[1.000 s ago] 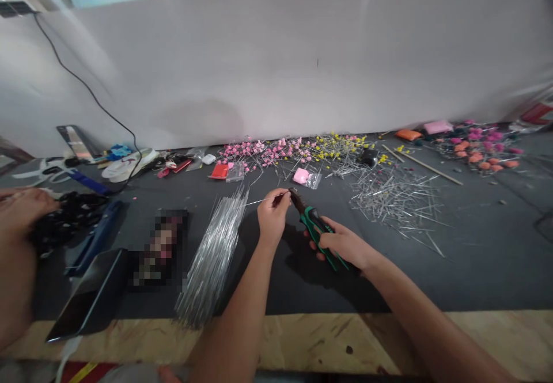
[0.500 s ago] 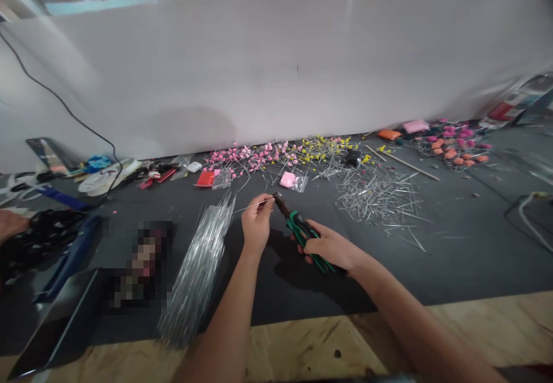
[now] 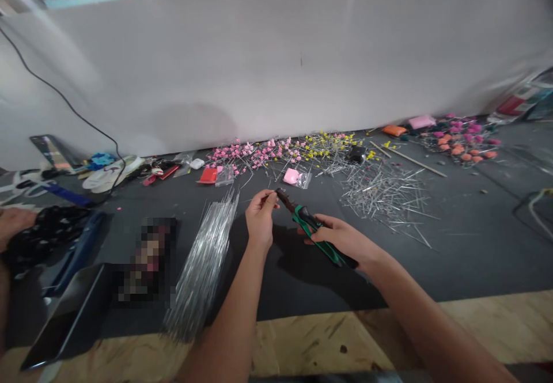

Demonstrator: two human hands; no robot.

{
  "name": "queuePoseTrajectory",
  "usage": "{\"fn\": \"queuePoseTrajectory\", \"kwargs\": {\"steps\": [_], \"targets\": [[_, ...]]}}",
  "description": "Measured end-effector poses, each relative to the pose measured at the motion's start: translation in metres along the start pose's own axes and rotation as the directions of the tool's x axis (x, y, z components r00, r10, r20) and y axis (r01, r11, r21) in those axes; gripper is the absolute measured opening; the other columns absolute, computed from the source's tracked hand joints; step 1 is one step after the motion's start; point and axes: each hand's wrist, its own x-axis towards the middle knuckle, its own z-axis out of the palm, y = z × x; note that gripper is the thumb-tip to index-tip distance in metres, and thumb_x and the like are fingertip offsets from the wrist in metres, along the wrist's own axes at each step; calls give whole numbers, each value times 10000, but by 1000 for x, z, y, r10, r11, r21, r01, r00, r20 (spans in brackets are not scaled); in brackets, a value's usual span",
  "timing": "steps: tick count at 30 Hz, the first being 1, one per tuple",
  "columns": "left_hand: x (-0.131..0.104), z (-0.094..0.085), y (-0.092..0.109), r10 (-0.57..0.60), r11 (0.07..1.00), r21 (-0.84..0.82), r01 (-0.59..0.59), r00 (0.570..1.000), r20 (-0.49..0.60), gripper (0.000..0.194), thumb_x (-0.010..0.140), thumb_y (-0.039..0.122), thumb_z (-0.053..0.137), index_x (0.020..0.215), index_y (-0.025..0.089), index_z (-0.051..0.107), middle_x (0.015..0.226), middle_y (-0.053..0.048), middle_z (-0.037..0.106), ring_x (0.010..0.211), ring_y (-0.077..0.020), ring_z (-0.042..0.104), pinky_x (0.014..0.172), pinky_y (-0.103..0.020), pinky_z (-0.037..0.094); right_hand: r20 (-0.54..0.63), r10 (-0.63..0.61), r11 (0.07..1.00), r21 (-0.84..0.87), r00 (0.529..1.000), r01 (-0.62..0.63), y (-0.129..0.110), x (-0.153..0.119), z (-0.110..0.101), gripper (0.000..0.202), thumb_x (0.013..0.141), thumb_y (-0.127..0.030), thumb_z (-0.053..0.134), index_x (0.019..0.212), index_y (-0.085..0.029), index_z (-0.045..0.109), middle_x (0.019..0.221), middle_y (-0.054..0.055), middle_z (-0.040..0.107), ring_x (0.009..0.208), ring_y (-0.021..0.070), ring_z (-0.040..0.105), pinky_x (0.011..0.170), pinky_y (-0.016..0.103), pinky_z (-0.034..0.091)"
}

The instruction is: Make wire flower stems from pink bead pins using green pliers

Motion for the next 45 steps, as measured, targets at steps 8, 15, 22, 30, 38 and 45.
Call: {"fn": "queuePoseTrajectory", "kwargs": {"steps": [8,15,22,30,38,45], "targets": [[3,-3,3,-78,978,-199,66,996,-54,203,697,302,647,838,173,580,747,4,596,651,-80,563,622,-224,459,-24,-4,995,103,1000,7,-2,-3,-5,251,675,-270,583,916,-213,624,788,18,648,722,165,616,622,246,461],[2,-2,10,-240,888,-379,260,966,100,151,680,226,671,774,161,573,784,2,612,707,-71,585,705,-233,473,-127,-119,990,-95,985,108,-6,0,-14,123,699,-294,611,772,-197,630,823,10,626,722,134,588,677,244,473],[-13,6,16,-273,872,-302,385,895,353,170,669,228,690,789,158,591,781,-1,618,696,-90,582,673,-238,472,-212,-114,988,74,971,133,2,12,-3,268,659,-346,685,856,-167,652,777,3,623,653,116,593,663,251,506],[-20,8,14,-295,920,-76,384,808,510,145,699,246,664,802,160,608,771,5,606,730,-102,562,751,-255,417,-186,-177,899,370,966,236,17,24,6,259,673,-342,688,868,-171,679,794,31,680,708,159,627,640,284,539],[-18,4,20,-274,957,77,280,787,552,154,726,297,626,797,162,608,692,25,552,645,-82,483,638,-210,375,-193,-142,895,395,971,209,23,25,10,239,679,-342,677,845,-171,661,747,24,698,606,149,645,561,236,508],[-24,12,22,-328,943,123,310,791,517,224,689,337,650,828,171,595,663,30,565,573,-88,521,574,-220,425,-297,-143,894,370,944,251,26,32,12,222,653,-341,684,781,-167,631,606,2,651,526,146,615,474,216,451]]}}
